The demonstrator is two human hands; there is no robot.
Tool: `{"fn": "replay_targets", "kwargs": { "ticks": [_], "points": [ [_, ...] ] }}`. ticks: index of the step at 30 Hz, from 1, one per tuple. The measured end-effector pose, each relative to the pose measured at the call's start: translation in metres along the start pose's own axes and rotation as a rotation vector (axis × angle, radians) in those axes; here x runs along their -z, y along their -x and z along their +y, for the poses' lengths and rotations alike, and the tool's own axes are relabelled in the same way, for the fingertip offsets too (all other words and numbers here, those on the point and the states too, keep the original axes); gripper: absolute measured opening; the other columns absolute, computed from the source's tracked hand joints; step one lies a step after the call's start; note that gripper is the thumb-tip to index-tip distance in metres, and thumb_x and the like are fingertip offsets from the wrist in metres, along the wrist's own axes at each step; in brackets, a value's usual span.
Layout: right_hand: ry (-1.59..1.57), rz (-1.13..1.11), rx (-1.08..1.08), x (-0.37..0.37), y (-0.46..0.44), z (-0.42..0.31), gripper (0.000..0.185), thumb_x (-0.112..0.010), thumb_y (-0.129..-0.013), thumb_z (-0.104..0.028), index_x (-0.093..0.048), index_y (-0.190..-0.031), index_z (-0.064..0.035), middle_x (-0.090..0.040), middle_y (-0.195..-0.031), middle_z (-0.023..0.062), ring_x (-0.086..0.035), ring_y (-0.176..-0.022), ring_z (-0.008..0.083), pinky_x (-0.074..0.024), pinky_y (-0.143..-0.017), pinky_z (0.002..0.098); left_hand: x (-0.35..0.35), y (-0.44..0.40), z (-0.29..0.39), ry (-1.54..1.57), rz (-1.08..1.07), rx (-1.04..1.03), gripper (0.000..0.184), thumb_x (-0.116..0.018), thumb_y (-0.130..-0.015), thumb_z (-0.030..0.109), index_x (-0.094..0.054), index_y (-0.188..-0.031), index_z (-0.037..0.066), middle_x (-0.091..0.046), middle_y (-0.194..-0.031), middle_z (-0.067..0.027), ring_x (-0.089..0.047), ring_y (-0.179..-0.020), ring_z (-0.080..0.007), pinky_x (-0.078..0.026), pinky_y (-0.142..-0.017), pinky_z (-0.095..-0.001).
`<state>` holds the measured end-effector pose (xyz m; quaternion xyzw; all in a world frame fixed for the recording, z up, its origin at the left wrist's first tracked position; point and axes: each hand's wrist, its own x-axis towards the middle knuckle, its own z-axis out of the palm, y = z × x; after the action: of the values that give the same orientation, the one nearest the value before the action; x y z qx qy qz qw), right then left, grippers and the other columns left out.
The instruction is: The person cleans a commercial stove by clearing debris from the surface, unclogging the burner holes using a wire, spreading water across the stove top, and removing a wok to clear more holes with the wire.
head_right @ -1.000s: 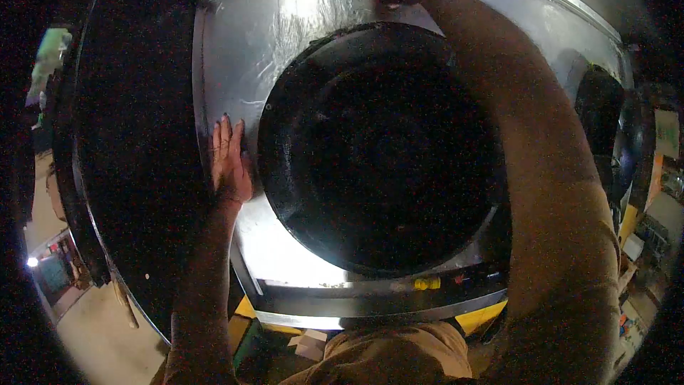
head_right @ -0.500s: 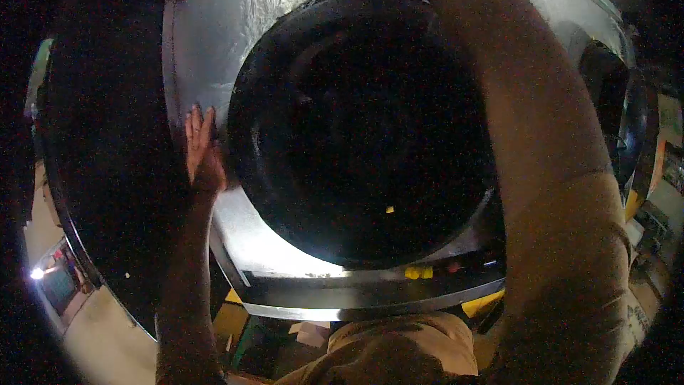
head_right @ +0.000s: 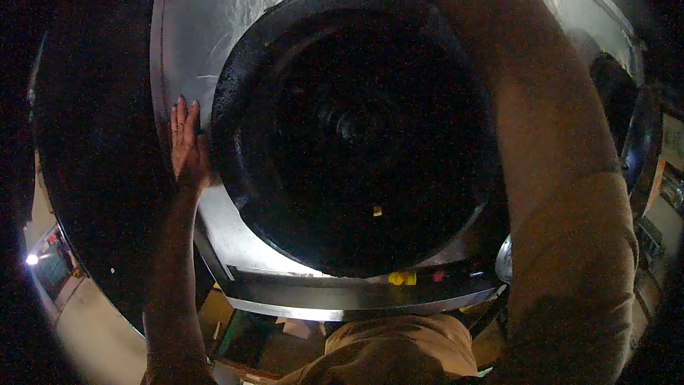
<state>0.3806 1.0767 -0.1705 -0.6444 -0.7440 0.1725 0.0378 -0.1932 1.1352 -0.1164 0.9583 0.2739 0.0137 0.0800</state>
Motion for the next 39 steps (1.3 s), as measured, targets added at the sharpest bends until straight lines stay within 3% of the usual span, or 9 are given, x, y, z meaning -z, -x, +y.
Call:
{"fn": "replay_targets", "kwargs": {
  "ticks": [3,6,13,22,24,31,34,37,39],
  "points": [
    [0.472,0.174,0.232,0.018,0.01,-0.025,0.027,-0.069,-0.067,-0.036,-0.059,-0.059,-0.0116,-0.057,-0.061,0.0124,-0.058,-0.058,0.0335,-0.0431,-0.052,0.0455,0.001,-0.001,-0.001,0.028,0.001,-0.014,0.063,-0.046,-0.088,0.0,-0.037,-0.149,0.015,-0.022,-0.16,-0.0154,-0.016,-0.148,-0.0382,-0.018,-0.12,-0.0461],
    [0.55,0.111,0.162,0.02,0.009,-0.028,0.031,-0.069,-0.065,-0.039,-0.057,-0.058,-0.0119,-0.056,-0.06,0.0125,-0.058,-0.059,0.0356,-0.0436,-0.053,0.0473,0.003,-0.001,0.001,0.022,-0.024,0.02,0.063,-0.047,-0.088,-0.001,-0.037,-0.149,0.015,-0.022,-0.16,-0.015,-0.017,-0.148,-0.038,-0.018,-0.12,-0.046],
    [0.456,0.321,0.332,0.007,0.008,-0.016,0.032,-0.07,-0.063,-0.041,-0.057,-0.058,-0.0121,-0.058,-0.063,0.0123,-0.059,-0.063,0.0365,-0.0443,-0.056,0.0489,0.002,-0.001,-0.001,0.048,0.013,-0.023,0.062,-0.044,-0.087,0.002,-0.039,-0.148,0.013,-0.023,-0.16,-0.0162,-0.019,-0.147,-0.0399,-0.019,-0.12,-0.0462],
    [0.594,0.029,0.056,0.012,0.007,-0.029,0.028,-0.073,-0.064,-0.037,-0.06,-0.065,-0.012,-0.062,-0.069,0.0121,-0.061,-0.067,0.0361,-0.0466,-0.058,0.0478,0.0,0.0,-0.006,0.037,0.029,-0.047,0.063,-0.045,-0.086,0.003,-0.04,-0.148,0.013,-0.024,-0.159,-0.0171,-0.019,-0.147,-0.0404,-0.018,-0.12,-0.0463],
    [0.525,0.232,0.115,0.001,0.007,-0.019,0.029,-0.075,-0.063,-0.036,-0.061,-0.068,-0.0102,-0.062,-0.07,0.0121,-0.063,-0.069,0.0356,-0.049,-0.062,0.047,0.001,0.0,-0.004,0.032,0.025,-0.043,0.063,-0.046,-0.086,0.003,-0.04,-0.148,0.013,-0.024,-0.159,-0.0171,-0.019,-0.147,-0.0401,-0.018,-0.12,-0.0463],
    [0.433,0.353,0.238,0.002,0.013,-0.019,0.031,-0.075,-0.064,-0.036,-0.062,-0.074,-0.0096,-0.064,-0.074,0.0125,-0.063,-0.073,0.0369,-0.0502,-0.065,0.0482,0.001,0.0,-0.002,0.035,0.021,-0.031,0.063,-0.046,-0.086,0.003,-0.039,-0.148,0.013,-0.023,-0.16,-0.0158,-0.018,-0.147,-0.0387,-0.018,-0.12,-0.0459],
    [0.55,0.2,0.122,0.004,0.011,-0.023,0.03,-0.075,-0.065,-0.036,-0.062,-0.074,-0.0099,-0.065,-0.076,0.0123,-0.063,-0.074,0.0369,-0.0501,-0.065,0.0487,0.003,-0.001,0.001,0.024,0.011,-0.019,0.063,-0.046,-0.087,0.003,-0.038,-0.148,0.013,-0.022,-0.16,-0.0154,-0.018,-0.147,-0.0388,-0.018,-0.12,-0.0455],
    [0.525,0.35,0.215,-0.013,0.003,-0.001,0.027,-0.075,-0.065,-0.034,-0.061,-0.069,-0.0109,-0.063,-0.07,0.0108,-0.064,-0.069,0.0343,-0.0497,-0.061,0.047,0.003,0.0,-0.001,0.012,0.0,-0.016,0.063,-0.046,-0.087,0.004,-0.038,-0.149,0.014,-0.021,-0.16,-0.0153,-0.018,-0.147,-0.039,-0.018,-0.12,-0.0451],
    [-0.336,0.014,-0.317,-0.02,-0.002,0.002,0.025,-0.075,-0.065,-0.032,-0.059,-0.065,-0.0128,-0.061,-0.064,0.0094,-0.063,-0.063,0.032,-0.0486,-0.056,0.0455,0.001,0.0,-0.003,0.012,0.002,-0.026,0.063,-0.046,-0.087,0.004,-0.037,-0.149,0.014,-0.021,-0.16,-0.0152,-0.018,-0.147,-0.039,-0.018,-0.12,-0.045]
  ]
}}
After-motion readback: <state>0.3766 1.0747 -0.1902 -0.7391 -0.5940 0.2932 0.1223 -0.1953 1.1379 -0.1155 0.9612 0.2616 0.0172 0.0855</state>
